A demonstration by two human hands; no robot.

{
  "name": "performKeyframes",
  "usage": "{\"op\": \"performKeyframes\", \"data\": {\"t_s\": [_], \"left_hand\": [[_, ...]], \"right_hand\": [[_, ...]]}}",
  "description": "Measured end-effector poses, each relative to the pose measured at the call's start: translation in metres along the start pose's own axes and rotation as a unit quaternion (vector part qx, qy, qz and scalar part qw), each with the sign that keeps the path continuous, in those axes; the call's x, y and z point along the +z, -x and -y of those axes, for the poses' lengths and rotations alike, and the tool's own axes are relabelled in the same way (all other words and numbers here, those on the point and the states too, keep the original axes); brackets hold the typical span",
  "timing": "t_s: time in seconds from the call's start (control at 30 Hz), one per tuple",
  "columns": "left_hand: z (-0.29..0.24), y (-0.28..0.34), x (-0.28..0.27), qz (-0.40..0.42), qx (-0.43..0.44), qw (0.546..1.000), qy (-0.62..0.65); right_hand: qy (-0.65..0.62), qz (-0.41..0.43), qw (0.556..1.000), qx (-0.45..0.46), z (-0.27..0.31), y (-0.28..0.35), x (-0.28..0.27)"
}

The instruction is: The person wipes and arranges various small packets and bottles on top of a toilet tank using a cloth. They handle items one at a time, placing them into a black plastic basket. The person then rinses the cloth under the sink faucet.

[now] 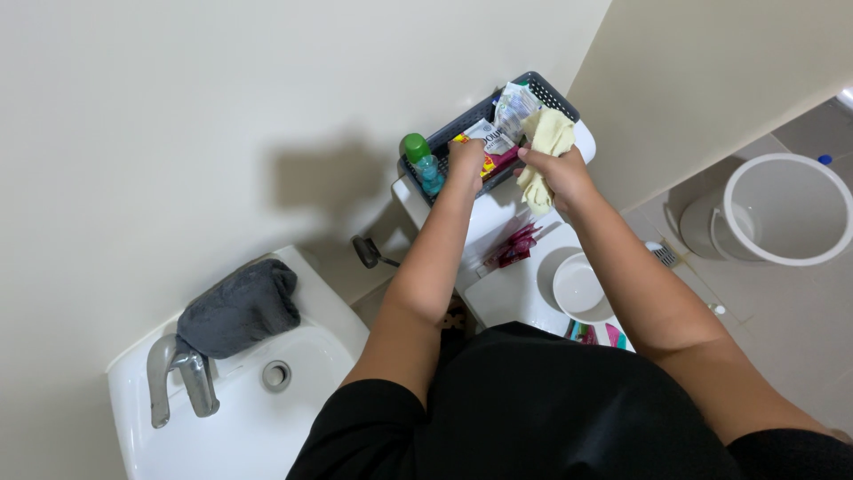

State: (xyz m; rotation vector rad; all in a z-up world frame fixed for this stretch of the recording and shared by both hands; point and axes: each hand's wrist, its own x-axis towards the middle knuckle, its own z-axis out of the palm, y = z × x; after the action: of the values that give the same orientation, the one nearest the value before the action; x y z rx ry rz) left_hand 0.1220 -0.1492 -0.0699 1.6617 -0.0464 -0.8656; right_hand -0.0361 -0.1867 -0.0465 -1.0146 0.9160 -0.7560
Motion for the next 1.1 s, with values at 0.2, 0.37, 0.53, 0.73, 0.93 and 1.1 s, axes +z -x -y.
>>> {"op": "performKeyframes", "data": {"t_s": [0.2, 0.37, 0.53, 0.73, 0.93, 1.1], "left_hand": [[0.06, -0.068, -0.008, 0.007, 0.042, 0.97, -0.24], [0.075, -0.091, -0.008, 0.002, 0.069, 0.957, -0.282], [0.043, -0.051, -0.014, 0.006, 0.055, 0.954, -0.295], [0.02, -0.013, -0.011, -0.023, 0.029, 0.981, -0.19], [0.037, -0.033, -0.019, 0.05, 0.044, 0.938, -0.341], [0.006, 0.011, -0.035, 0.069, 0.072, 0.878, -0.469]], "right_hand": [[-0.012, -0.002, 1.0, 0.001, -0.004, 0.008, -0.01], [-0.023, -0.009, 1.0, -0.008, -0.007, 0.012, -0.015], [-0.032, -0.006, 0.999, 0.0, -0.007, 0.018, -0.022], [-0.029, -0.011, 0.999, -0.006, 0.001, 0.033, -0.023], [-0.008, -0.011, 1.0, -0.021, 0.004, 0.044, -0.024], [-0.007, -0.025, 1.0, -0.009, -0.001, 0.039, -0.021]]}}
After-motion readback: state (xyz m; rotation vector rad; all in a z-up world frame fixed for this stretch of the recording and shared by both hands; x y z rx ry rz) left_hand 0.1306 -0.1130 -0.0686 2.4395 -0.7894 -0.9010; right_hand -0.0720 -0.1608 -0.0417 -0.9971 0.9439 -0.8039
